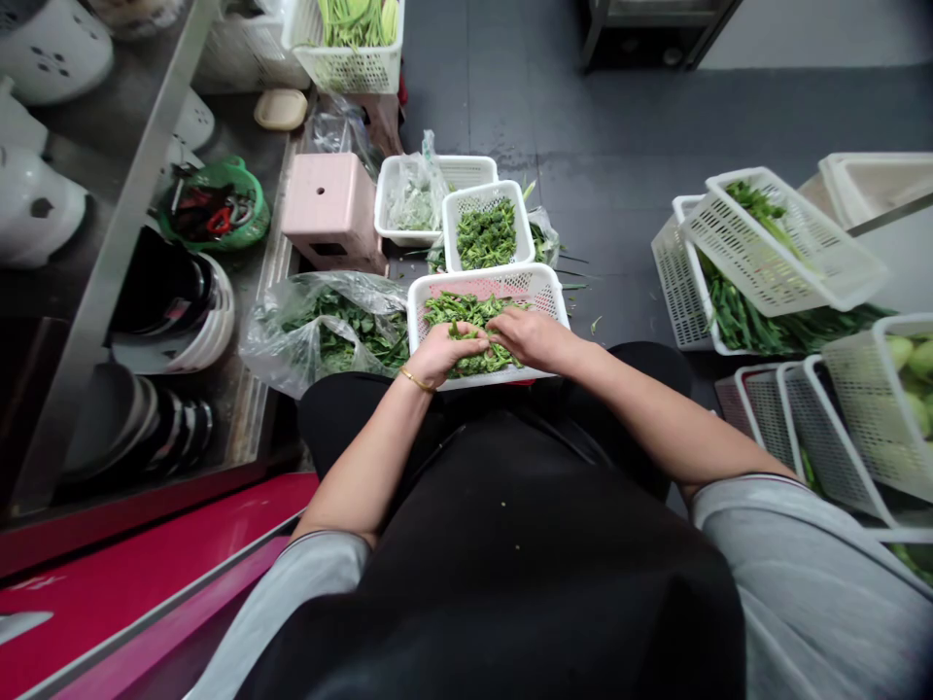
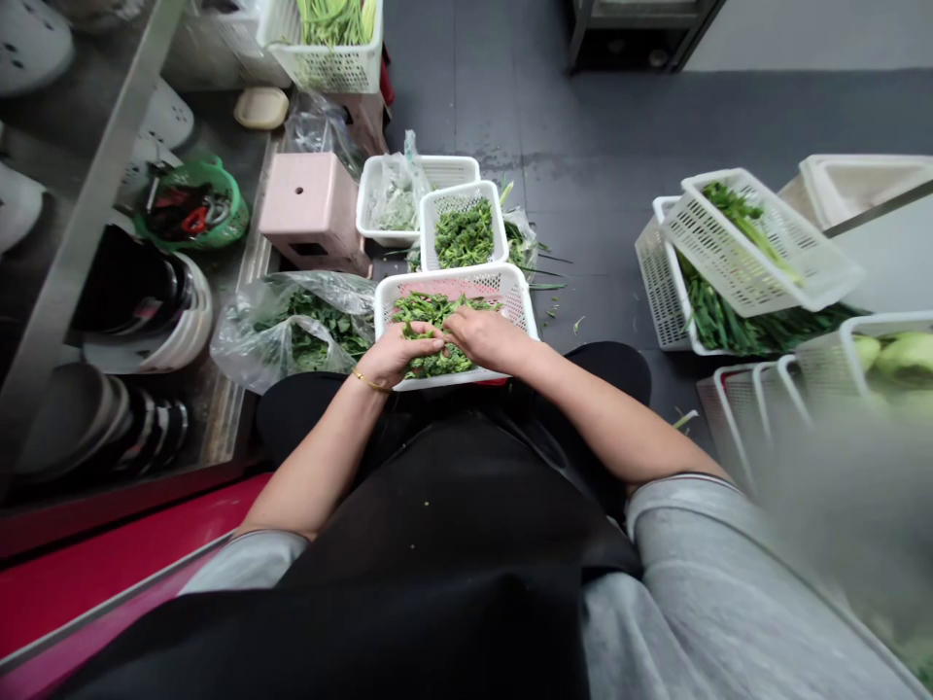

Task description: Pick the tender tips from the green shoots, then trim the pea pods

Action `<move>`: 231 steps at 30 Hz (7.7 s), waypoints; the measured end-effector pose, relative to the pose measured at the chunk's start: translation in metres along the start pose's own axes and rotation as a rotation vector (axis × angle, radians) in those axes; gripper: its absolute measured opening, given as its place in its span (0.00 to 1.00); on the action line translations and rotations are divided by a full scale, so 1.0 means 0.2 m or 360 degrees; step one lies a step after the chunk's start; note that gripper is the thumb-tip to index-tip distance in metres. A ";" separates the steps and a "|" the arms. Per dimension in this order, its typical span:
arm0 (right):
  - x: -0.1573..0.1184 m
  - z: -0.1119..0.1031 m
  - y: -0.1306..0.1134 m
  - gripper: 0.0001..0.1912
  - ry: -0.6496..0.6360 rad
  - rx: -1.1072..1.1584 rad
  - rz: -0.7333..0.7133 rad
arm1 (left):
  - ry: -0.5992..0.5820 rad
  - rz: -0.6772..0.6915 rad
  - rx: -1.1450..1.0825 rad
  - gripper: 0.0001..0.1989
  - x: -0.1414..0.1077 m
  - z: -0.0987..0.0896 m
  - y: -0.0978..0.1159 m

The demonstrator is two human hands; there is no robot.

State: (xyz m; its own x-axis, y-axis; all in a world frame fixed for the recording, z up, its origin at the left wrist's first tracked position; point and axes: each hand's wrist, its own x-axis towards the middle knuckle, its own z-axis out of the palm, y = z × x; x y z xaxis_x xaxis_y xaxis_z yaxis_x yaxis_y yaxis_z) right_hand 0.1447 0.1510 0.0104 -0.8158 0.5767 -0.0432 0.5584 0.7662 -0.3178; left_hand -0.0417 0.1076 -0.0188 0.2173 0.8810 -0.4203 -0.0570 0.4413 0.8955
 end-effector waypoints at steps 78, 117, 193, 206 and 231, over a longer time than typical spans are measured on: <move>-0.15 0.15 -0.11 0.16 0.0591 0.1363 0.0615 | 0.0185 0.0171 -0.0366 0.15 -0.10 0.11 -0.08; -0.35 0.05 -0.19 0.16 0.0068 0.1337 0.0322 | -0.0463 0.0139 0.0740 0.06 -0.22 0.18 0.06; -0.05 0.08 0.31 0.15 -0.0264 -0.0156 0.0702 | 0.0277 0.0091 -0.0008 0.18 -0.03 0.01 -0.13; -0.13 0.02 0.26 0.09 -0.0200 -0.0012 0.0745 | 0.0143 -0.0056 -0.0068 0.20 -0.05 0.05 -0.16; -0.25 0.15 -0.27 0.19 0.0213 0.0346 0.0508 | 0.0162 0.0572 0.0200 0.12 -0.29 0.25 -0.10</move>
State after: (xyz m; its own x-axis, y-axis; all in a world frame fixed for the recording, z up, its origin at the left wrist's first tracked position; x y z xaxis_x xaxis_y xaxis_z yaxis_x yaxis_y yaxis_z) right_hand 0.1510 0.0722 0.0004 -0.5720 0.8185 -0.0530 0.7238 0.4733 -0.5020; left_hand -0.0042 0.0386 -0.0051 0.1073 0.9907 -0.0831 0.0094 0.0826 0.9965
